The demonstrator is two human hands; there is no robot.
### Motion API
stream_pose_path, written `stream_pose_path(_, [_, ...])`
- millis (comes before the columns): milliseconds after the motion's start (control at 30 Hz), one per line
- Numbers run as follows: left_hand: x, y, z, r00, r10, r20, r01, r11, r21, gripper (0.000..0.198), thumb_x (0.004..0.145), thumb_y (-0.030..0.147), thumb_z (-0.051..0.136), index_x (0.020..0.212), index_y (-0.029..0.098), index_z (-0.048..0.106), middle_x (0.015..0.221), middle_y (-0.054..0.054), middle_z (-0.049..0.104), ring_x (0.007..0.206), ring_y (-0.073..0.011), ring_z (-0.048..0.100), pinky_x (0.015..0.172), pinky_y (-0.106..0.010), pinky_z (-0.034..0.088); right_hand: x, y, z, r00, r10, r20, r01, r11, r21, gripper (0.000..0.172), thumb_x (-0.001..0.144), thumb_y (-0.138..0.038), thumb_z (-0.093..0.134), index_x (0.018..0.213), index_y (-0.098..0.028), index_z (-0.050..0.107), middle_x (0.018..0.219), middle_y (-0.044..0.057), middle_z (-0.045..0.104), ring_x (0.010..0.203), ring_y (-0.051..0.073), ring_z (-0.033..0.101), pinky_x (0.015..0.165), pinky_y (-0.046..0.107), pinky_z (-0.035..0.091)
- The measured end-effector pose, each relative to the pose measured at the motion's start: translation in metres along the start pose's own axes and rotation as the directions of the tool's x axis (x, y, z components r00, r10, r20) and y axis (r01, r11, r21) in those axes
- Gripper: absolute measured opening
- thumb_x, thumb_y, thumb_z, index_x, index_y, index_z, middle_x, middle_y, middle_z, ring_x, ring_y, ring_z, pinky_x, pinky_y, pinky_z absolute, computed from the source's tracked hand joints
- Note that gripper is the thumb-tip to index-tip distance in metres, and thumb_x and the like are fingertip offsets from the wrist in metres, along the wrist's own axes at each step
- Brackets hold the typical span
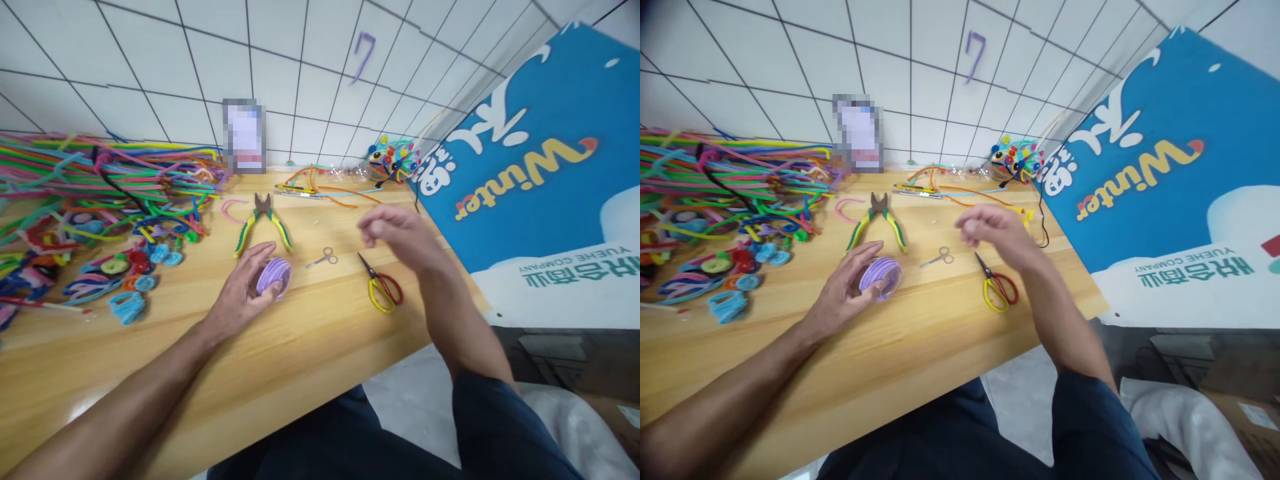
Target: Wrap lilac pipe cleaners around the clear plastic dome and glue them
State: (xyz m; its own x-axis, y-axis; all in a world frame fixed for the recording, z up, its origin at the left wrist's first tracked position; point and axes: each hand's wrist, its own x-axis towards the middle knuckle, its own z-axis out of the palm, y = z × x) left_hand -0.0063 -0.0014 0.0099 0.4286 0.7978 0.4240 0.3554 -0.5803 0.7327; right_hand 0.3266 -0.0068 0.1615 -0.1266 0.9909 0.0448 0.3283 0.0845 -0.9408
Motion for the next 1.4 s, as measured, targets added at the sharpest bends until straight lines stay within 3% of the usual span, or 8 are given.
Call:
stream_pose_path(167, [-0.003, 0.002, 0.002, 0.994, 0.112, 0.017, -0.113, 0.992, 0.062, 0.072, 0.103, 0.034, 0.068, 0.171, 0.031, 0.043, 0.166, -0.015, 0.059, 0.155, -0.0344, 0.059, 0.128, -0.055, 0.055, 0.022, 0.055, 0.086, 0.983, 0.070, 0.168, -0.078, 0.996, 0.039, 0.038, 0.084, -0.056, 0.081, 0.101, -0.021, 0.079, 0.095, 0.001, 0.078, 0.086, 0.017, 0.068, 0.083, 0.032, 0.053])
stream_pose_path(300, [-0.003, 0.004, 0.002, 0.985, 0.169, 0.036, -0.171, 0.982, 0.084, 0.077, 0.103, 0.031, 0.067, 0.174, 0.034, 0.036, 0.169, -0.013, 0.057, 0.157, -0.0331, 0.059, 0.129, -0.054, 0.054, 0.039, 0.063, 0.119, 0.978, 0.044, 0.204, -0.054, 0.998, 0.043, 0.031, 0.091, -0.052, 0.071, 0.097, -0.022, 0.076, 0.091, -0.001, 0.073, 0.087, 0.017, 0.062, 0.082, 0.030, 0.046])
stream_pose_path(767, [-0.002, 0.001, 0.002, 0.973, 0.219, 0.071, -0.224, 0.973, 0.063, 0.077, 0.103, 0.026, 0.066, 0.174, 0.035, 0.039, 0.174, -0.012, 0.055, 0.158, -0.0316, 0.059, 0.130, -0.051, 0.053, 0.047, 0.058, 0.127, 0.924, 0.212, 0.319, -0.324, 0.876, 0.358, 0.040, 0.073, -0.056, 0.087, 0.075, -0.020, 0.069, 0.066, -0.004, 0.059, 0.063, 0.011, 0.048, 0.059, 0.026, 0.031])
stream_pose_path(933, [-0.002, 0.002, -0.002, 0.971, 0.219, 0.100, -0.224, 0.974, 0.044, 0.069, 0.103, 0.027, 0.066, 0.169, 0.036, 0.047, 0.177, -0.012, 0.052, 0.158, -0.0325, 0.059, 0.127, -0.052, 0.055, 0.041, 0.059, 0.133, 0.937, 0.167, 0.307, -0.280, 0.885, 0.373, 0.046, 0.070, -0.061, 0.089, 0.077, -0.021, 0.068, 0.065, -0.006, 0.055, 0.061, 0.010, 0.040, 0.058, 0.026, 0.028])
stream_pose_path(1067, [-0.003, 0.004, -0.002, 0.984, 0.144, 0.102, -0.147, 0.989, 0.026, 0.059, 0.103, 0.030, 0.066, 0.162, 0.032, 0.057, 0.176, -0.013, 0.052, 0.156, -0.0333, 0.061, 0.126, -0.052, 0.056, 0.036, 0.054, 0.109, 0.976, 0.127, 0.174, -0.165, 0.959, 0.228, 0.035, 0.077, -0.055, 0.080, 0.081, -0.022, 0.069, 0.071, -0.004, 0.061, 0.067, 0.013, 0.049, 0.063, 0.027, 0.038])
stream_pose_path(1200, [-0.003, 0.004, 0.000, 0.996, 0.074, 0.051, -0.075, 0.997, 0.008, 0.053, 0.105, 0.035, 0.066, 0.157, 0.028, 0.060, 0.173, -0.015, 0.054, 0.157, -0.0334, 0.059, 0.126, -0.052, 0.056, 0.041, 0.066, 0.035, 0.980, -0.073, -0.186, 0.040, 0.983, -0.177, 0.021, 0.082, -0.044, 0.073, 0.084, -0.023, 0.070, 0.086, 0.001, 0.073, 0.082, 0.019, 0.064, 0.080, 0.033, 0.052])
stream_pose_path(1300, [-0.002, 0.003, 0.002, 0.998, 0.060, 0.021, -0.060, 0.998, 0.002, 0.058, 0.104, 0.035, 0.067, 0.160, 0.028, 0.056, 0.168, -0.016, 0.058, 0.156, -0.0340, 0.059, 0.127, -0.054, 0.055, 0.052, 0.092, -0.020, 0.923, -0.082, -0.377, -0.079, 0.916, -0.393, 0.015, 0.079, -0.035, 0.071, 0.087, -0.023, 0.072, 0.084, 0.003, 0.075, 0.079, 0.020, 0.066, 0.082, 0.037, 0.055])
stream_pose_path(1400, [-0.001, 0.003, 0.002, 0.999, 0.041, 0.026, -0.041, 0.999, -0.012, 0.054, 0.104, 0.035, 0.066, 0.156, 0.026, 0.059, 0.161, -0.016, 0.064, 0.150, -0.0333, 0.064, 0.125, -0.053, 0.056, 0.055, 0.118, -0.052, 0.923, 0.006, -0.384, -0.168, 0.905, -0.391, 0.023, 0.069, -0.027, 0.071, 0.091, -0.022, 0.075, 0.086, 0.002, 0.079, 0.077, 0.020, 0.068, 0.082, 0.039, 0.057])
